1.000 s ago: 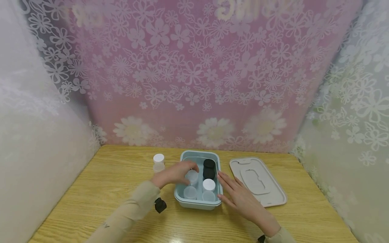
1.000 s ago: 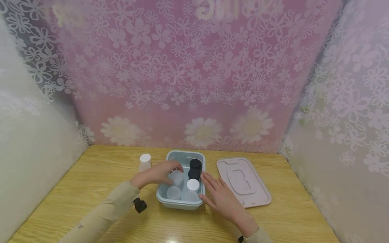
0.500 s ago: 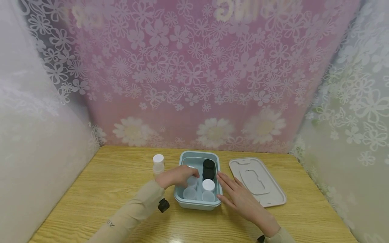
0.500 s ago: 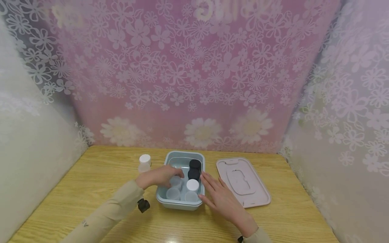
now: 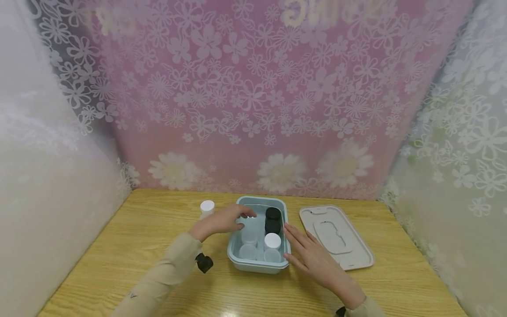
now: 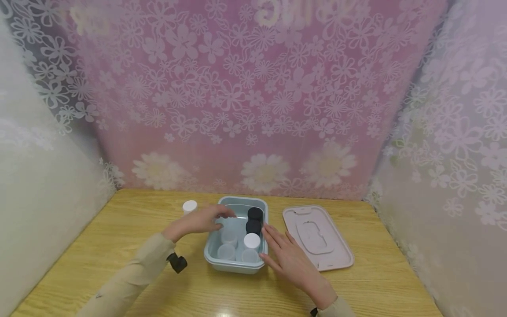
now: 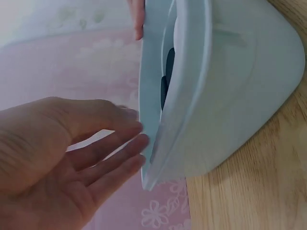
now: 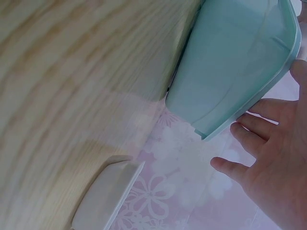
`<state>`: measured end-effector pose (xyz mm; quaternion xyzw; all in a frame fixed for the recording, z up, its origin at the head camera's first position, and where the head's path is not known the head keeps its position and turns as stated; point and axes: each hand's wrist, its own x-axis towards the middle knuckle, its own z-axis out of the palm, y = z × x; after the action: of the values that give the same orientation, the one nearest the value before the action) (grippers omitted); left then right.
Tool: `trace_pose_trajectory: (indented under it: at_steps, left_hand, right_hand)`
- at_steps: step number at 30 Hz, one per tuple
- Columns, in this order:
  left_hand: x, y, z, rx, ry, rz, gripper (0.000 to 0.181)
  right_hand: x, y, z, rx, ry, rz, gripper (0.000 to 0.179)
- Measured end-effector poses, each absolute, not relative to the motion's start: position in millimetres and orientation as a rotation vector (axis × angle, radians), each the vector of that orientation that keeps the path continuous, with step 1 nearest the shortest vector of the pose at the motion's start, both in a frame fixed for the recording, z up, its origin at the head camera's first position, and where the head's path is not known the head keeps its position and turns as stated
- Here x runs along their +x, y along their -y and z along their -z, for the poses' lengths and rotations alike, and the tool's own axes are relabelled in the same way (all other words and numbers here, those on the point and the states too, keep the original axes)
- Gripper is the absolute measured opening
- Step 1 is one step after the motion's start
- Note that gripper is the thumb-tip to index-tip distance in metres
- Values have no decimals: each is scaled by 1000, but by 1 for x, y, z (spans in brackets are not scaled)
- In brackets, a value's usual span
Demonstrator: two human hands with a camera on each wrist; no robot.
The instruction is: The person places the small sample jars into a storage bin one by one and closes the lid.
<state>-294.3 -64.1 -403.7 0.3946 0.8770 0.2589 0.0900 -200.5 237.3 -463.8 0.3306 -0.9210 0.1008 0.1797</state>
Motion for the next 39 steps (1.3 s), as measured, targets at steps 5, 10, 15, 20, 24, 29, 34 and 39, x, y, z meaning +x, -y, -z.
trace_pose_trajectory:
  at_steps: [5,10,15,20,24,29,34,39]
  left_hand:
    - [-300,80,405,997,-2710,-1111,31]
    - [-305,98,411,804,-2797,-1425,31]
    - [-305,114,420,591,-2865,-1641,30]
    - [-300,126,433,421,-2889,-1795,34]
    - [-297,133,447,334,-2863,-1922,36]
    - [-291,138,463,230,-2872,-1938,44]
    - [-287,142,476,99,-2867,-1883,57]
    - [-285,148,484,57,-2816,-1836,61]
  right_hand:
    - [-200,-237,465,936,2599,-285,70]
    - [-198,-236,465,932,2596,-275,70]
    - [-196,-235,463,930,2596,-274,70]
    - [-194,-234,462,922,2604,-275,70]
    - [-192,-234,462,915,2610,-274,70]
    - [-191,-233,464,912,2607,-267,70]
    - [-189,-231,464,910,2600,-261,69]
    - [-188,-230,463,909,2597,-265,69]
